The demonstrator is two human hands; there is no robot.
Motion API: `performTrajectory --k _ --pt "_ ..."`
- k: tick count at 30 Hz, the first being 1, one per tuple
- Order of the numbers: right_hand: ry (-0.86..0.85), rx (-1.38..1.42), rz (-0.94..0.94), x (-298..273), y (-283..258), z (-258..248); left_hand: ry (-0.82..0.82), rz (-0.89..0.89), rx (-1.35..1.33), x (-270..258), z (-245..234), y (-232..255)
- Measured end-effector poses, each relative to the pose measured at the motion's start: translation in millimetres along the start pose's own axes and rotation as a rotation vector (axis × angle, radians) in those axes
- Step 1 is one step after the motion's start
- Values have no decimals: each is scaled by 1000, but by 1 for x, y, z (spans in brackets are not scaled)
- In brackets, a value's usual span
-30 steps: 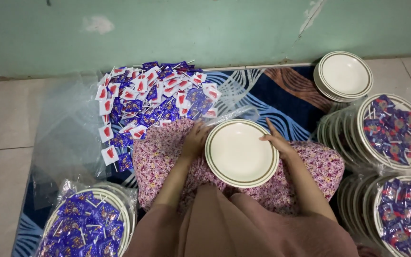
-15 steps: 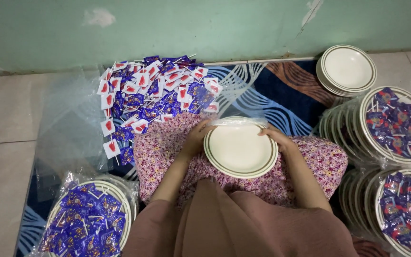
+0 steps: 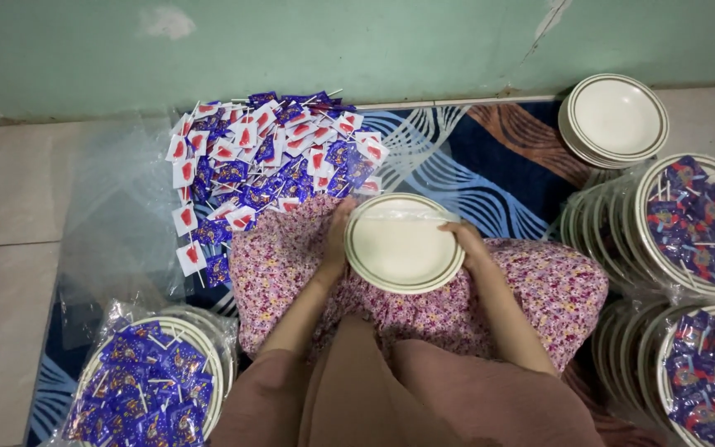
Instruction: The person places condiment packets onto a plate, covers the plate with a plastic bag, and then arranges more condiment packets on top of the plastic film.
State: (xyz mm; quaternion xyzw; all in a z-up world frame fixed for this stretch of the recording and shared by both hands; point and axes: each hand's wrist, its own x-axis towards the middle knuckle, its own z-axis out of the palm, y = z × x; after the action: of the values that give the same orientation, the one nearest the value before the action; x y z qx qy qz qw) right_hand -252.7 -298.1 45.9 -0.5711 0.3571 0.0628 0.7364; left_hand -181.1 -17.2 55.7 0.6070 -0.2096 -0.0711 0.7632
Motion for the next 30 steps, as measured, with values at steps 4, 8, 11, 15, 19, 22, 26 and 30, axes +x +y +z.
performTrajectory --k 4,8,11,15,19,22,26,30 --pt "104 128 -84 30 39 -1 329 -186 -87 -1 16 51" --pt "36 288 -323 16 35 11 473 -229 4 -6 -7 -7" --pt "-17 384 -337 26 37 2 527 -308 108 -8 -18 -42" --pt "180 301 -307 29 33 7 519 -218 133 -8 -12 -37" --pt "307 283 -299 65 62 -6 615 -314 50 -3 3 9" --pt "439 184 -303 98 92 -14 514 -152 -94 1 5 8" --pt "580 258 -312 75 73 6 585 -171 -41 -3 13 35" --pt "603 209 -402 47 56 23 680 18 -33 8 29 55"
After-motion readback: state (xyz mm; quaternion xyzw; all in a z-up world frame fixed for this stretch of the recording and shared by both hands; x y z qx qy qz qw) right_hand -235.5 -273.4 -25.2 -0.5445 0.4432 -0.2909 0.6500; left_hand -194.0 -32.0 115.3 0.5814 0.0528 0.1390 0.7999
